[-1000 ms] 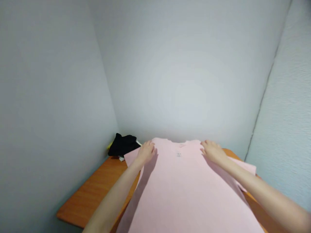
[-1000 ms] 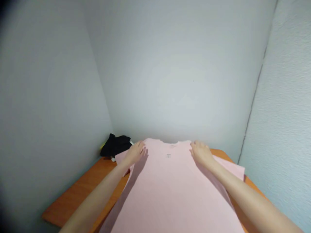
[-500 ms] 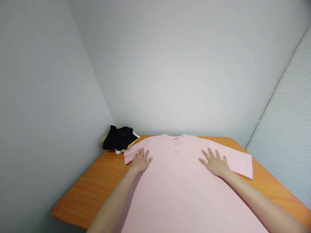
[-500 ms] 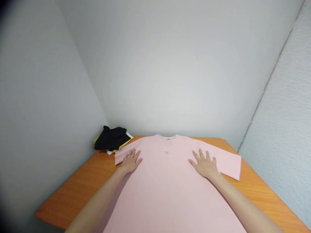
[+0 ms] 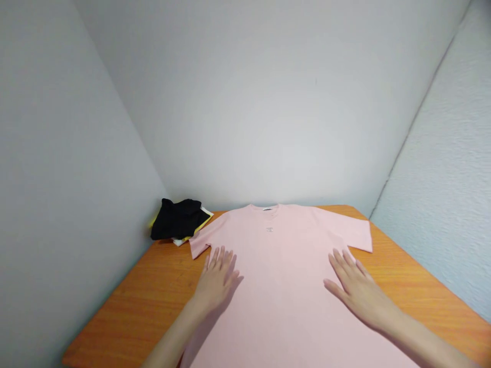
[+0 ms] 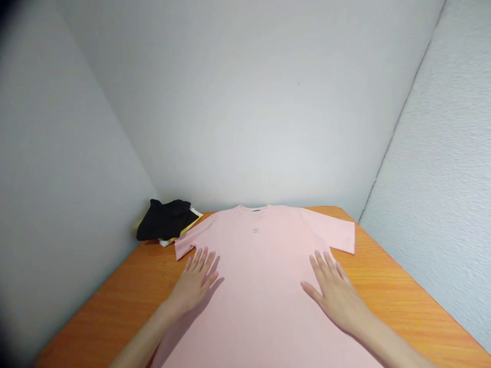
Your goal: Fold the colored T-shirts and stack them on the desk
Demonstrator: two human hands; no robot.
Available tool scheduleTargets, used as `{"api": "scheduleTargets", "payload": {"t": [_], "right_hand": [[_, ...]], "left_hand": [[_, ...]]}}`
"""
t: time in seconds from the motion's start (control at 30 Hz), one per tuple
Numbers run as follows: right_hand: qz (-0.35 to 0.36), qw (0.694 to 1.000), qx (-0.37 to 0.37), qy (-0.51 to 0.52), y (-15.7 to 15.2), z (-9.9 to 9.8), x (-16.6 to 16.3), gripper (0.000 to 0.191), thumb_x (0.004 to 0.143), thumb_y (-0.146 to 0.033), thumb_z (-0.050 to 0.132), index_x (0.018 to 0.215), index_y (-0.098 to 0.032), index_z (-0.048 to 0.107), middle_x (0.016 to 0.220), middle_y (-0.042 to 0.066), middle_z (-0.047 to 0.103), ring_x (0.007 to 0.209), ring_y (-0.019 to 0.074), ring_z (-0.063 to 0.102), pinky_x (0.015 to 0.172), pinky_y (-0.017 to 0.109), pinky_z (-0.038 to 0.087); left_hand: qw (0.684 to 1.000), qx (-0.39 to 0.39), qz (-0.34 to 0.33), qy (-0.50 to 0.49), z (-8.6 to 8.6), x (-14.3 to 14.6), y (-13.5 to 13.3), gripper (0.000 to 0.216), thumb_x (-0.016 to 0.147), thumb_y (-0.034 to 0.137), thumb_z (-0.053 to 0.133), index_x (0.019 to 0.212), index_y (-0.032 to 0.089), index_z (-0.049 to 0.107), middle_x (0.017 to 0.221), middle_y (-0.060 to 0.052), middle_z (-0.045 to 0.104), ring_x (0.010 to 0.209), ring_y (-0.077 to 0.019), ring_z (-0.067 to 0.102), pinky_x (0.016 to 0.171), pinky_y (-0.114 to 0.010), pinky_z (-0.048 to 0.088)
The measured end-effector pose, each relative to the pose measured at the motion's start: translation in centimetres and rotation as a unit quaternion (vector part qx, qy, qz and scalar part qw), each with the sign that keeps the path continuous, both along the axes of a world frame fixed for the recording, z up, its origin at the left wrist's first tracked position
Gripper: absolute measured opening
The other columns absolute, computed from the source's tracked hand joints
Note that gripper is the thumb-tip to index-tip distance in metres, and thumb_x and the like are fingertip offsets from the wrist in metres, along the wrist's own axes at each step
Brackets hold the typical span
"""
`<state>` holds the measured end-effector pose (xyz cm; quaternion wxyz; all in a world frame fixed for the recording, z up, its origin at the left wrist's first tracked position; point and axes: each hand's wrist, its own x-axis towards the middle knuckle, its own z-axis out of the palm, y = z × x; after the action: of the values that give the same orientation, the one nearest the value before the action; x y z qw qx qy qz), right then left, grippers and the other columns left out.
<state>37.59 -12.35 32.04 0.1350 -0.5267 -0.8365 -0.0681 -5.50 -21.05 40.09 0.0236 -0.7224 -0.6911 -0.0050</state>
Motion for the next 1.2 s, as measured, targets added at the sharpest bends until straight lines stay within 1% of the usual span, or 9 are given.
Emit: {"api": "scheduleTargets", "payload": {"t": [0.13, 0.37, 0.63, 0.77, 0.87, 0.93, 1.03, 1.13, 1.2], "right_hand": [[-0.012, 1.0, 0.009, -0.005, -4.4, -1.3, 2.8, 0.084, 0.092, -0.07, 0.031, 0.154, -0.013, 0.025, 0.158, 0.008, 0.014, 0.146, 0.0284, 0.012, 0.119, 0.051, 0.02], [-0.042, 0.999, -0.028, -0.021, -5.0, 1.7, 3.3, 0.078, 0.098, -0.063, 0.023, 0.153, -0.009, 0.026, 0.158, 0.012, 0.017, 0.146, 0.0269, 0.011, 0.12, 0.052, 0.014], [-0.05, 0.998, -0.037, 0.01, -10.3, 1.3, 5.7, 0.076, 0.098, -0.059, 0.032, 0.157, -0.015, 0.012, 0.159, 0.01, 0.015, 0.146, 0.0291, 0.01, 0.119, 0.054, 0.017], [-0.06, 0.996, -0.043, 0.055, -10.9, 1.6, 6.0, 0.07, 0.099, -0.056, 0.029, 0.152, -0.011, 0.027, 0.156, 0.015, 0.026, 0.144, 0.031, 0.021, 0.116, 0.052, 0.024], [-0.129, 0.985, -0.04, 0.11, -11.6, 4.1, 6.8, 0.057, 0.098, -0.056, 0.03, 0.123, -0.013, 0.057, 0.13, 0.017, 0.057, 0.122, 0.0309, 0.052, 0.102, 0.046, 0.041], [-0.203, 0.968, -0.064, 0.132, -13.1, 6.0, 8.1, 0.052, 0.097, -0.059, 0.029, 0.09, -0.019, 0.063, 0.095, 0.011, 0.068, 0.092, 0.0268, 0.064, 0.083, 0.04, 0.048], [-0.277, 0.926, -0.2, 0.162, -16.5, 7.4, 10.6, 0.062, 0.095, -0.066, 0.024, 0.066, -0.022, 0.057, 0.066, 0.005, 0.063, 0.064, 0.0214, 0.06, 0.065, 0.034, 0.044], [-0.297, 0.872, -0.356, 0.158, -19.6, 5.9, 12.1, 0.066, 0.088, -0.075, 0.029, 0.06, -0.022, 0.057, 0.058, 0.006, 0.061, 0.056, 0.0217, 0.058, 0.06, 0.033, 0.041], [-0.288, 0.869, -0.369, 0.162, -20.6, 4.0, 12.0, 0.061, 0.082, -0.076, 0.039, 0.064, -0.021, 0.06, 0.064, 0.007, 0.064, 0.062, 0.0241, 0.059, 0.061, 0.034, 0.042]], "left_hand": [[0.999, -0.032, 0.01, -0.007, -2.0, -0.3, -2.0, 0.073, 0.096, 0.064, 0.023, 0.154, 0.019, 0.023, 0.161, -0.012, 0.01, 0.149, -0.0296, 0.007, 0.118, -0.052, 0.017], [1.0, -0.022, -0.003, 0.005, -2.2, 1.2, -0.2, 0.07, 0.098, 0.059, 0.025, 0.153, 0.016, 0.024, 0.16, -0.013, 0.013, 0.149, -0.0287, 0.009, 0.119, -0.053, 0.015], [0.998, 0.032, -0.061, 0.01, -3.2, 3.5, -7.2, 0.069, 0.097, 0.057, 0.031, 0.154, 0.02, 0.022, 0.161, -0.009, 0.014, 0.149, -0.0265, 0.012, 0.118, -0.052, 0.021], [0.997, 0.066, -0.049, -0.009, -3.4, 4.4, -7.7, 0.065, 0.096, 0.052, 0.037, 0.151, 0.017, 0.032, 0.159, -0.012, 0.022, 0.148, -0.0308, 0.017, 0.117, -0.056, 0.02], [0.987, 0.123, -0.067, -0.075, -1.4, 6.9, -8.1, 0.058, 0.097, 0.044, 0.04, 0.147, 0.014, 0.038, 0.156, -0.015, 0.031, 0.147, -0.0336, 0.02, 0.116, -0.06, 0.02], [0.969, 0.137, -0.12, -0.165, 0.5, 9.7, -9.0, 0.05, 0.098, 0.035, 0.04, 0.145, 0.017, 0.039, 0.151, -0.014, 0.039, 0.143, -0.029, 0.03, 0.115, -0.053, 0.028], [0.908, 0.067, -0.265, -0.319, 2.5, 14.9, -10.7, 0.037, 0.098, 0.022, 0.042, 0.134, 0.021, 0.049, 0.13, -0.01, 0.059, 0.121, -0.0202, 0.053, 0.102, -0.036, 0.045], [0.83, -0.026, -0.376, -0.411, 2.3, 20.2, -11.6, 0.025, 0.095, 0.02, 0.044, 0.113, 0.02, 0.061, 0.101, -0.006, 0.068, 0.093, -0.0168, 0.064, 0.084, -0.028, 0.051], [0.805, -0.069, -0.405, -0.428, 0.9, 23.2, -11.7, 0.023, 0.095, 0.02, 0.043, 0.107, 0.02, 0.063, 0.096, -0.005, 0.069, 0.085, -0.015, 0.065, 0.077, -0.024, 0.051]]}}
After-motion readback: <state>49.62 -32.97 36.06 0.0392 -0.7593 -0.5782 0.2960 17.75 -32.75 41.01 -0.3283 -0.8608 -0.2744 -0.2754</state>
